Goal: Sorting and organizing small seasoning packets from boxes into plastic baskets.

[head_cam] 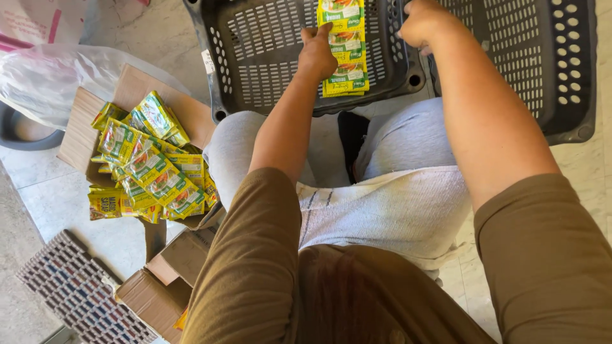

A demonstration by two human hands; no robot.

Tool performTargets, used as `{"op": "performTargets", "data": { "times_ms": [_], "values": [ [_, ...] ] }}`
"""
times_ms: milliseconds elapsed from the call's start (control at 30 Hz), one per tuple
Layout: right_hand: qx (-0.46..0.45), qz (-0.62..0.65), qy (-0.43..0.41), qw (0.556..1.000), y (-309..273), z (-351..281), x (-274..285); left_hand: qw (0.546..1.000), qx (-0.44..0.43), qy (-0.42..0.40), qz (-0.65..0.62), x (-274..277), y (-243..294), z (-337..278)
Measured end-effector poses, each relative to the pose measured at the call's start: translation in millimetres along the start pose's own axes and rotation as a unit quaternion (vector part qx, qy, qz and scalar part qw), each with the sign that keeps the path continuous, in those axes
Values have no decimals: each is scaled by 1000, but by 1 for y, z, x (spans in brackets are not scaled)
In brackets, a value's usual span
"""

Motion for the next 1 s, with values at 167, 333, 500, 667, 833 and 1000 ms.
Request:
{"op": "performTargets", "data": {
  "times_ms": [167, 333, 500, 667, 833, 1000],
  "values": [
    [-31, -131, -21, 991, -2, 3, 3, 1000, 24, 10, 2, 6, 2, 1],
    [-29, -79, -21, 996, 5, 15, 0, 999, 14, 41, -27, -2, 17, 8],
    [-16, -19, 0, 1000, 6, -5, 7, 997, -5, 46, -56, -8, 37, 6],
    [44, -79, -16, 996, -1, 4, 8, 997, -18, 45, -53, -10, 45, 14],
    [33, -155, -24, 987, -3, 3, 6, 997, -51, 45, -29, -14, 45, 10],
    [61, -188, -26, 980, 15, 32, -1, 995, -58, 11, 77, -17, 62, 2]
  ]
}}
Point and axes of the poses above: each hand's wrist, its own z-axis towards the middle knuckle, its own x-axis out of the back of the hand, y = z × x, the point moved 9 cm from there along z, towards the middle knuckle, and after that the axes turned 4 degrees about z, right-handed, at the moved point
